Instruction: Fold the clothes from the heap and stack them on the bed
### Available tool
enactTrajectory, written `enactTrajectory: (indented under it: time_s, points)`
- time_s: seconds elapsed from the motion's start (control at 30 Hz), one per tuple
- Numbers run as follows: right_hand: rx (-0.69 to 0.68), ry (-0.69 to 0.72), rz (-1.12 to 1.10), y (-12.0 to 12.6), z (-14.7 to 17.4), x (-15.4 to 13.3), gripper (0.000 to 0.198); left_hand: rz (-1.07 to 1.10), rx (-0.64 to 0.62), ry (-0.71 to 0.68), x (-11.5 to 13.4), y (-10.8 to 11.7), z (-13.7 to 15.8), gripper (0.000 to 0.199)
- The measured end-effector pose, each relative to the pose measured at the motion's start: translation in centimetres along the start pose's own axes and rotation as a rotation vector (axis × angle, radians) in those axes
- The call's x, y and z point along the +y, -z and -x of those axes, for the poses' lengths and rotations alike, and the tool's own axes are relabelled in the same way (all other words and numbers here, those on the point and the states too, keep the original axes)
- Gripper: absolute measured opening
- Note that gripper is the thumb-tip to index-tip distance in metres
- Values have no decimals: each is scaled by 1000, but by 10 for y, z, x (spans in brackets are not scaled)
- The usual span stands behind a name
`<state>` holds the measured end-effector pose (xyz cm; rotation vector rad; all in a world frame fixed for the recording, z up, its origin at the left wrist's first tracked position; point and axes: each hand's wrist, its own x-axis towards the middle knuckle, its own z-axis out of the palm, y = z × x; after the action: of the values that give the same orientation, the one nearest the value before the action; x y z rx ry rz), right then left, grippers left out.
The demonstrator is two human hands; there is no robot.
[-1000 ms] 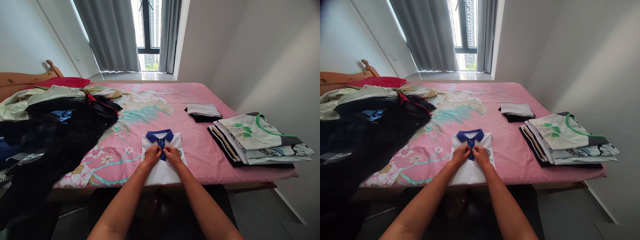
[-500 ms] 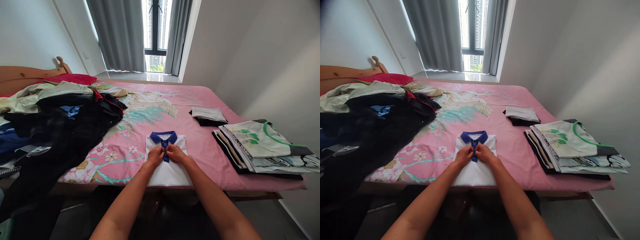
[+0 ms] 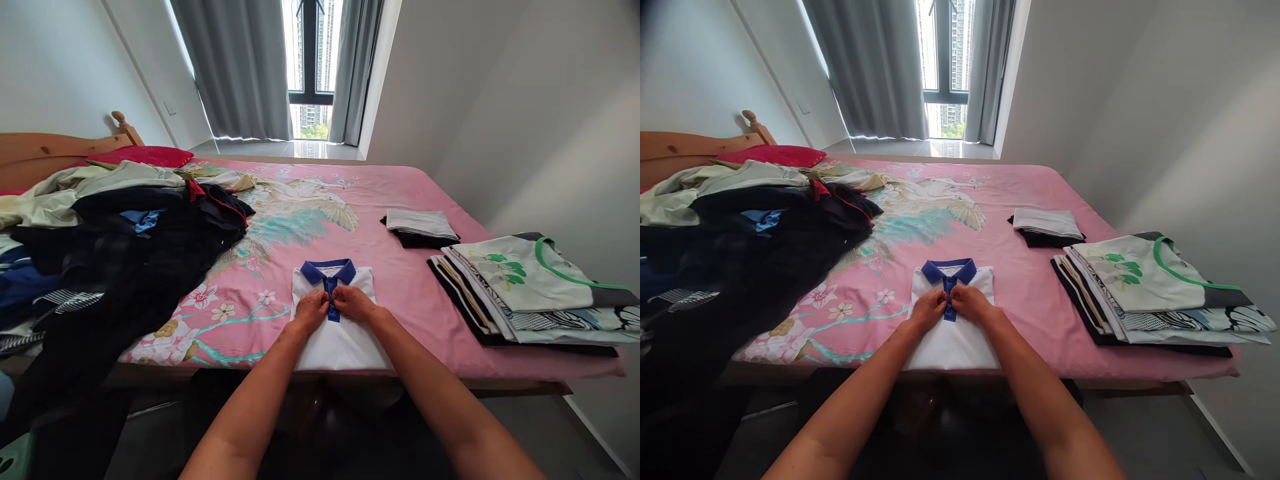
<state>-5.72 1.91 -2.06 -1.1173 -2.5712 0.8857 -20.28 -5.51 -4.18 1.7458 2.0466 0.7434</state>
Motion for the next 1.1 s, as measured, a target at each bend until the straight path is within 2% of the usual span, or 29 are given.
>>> enactTrajectory:
  time_s: [0.37, 0.67, 0.8, 1.1]
  points:
    - [121, -10, 106, -12, 3, 5, 12, 40, 45, 12, -2, -1, -1, 11]
    - [156, -42, 138, -17, 8, 6, 16, 48, 77, 25, 1, -1, 1, 6]
    - [157, -43, 141, -18, 8, 6, 16, 63, 47, 34, 3, 1, 0, 9]
    - [153, -67, 109, -20, 6, 4, 14, 142, -105, 101, 10, 13, -11, 22]
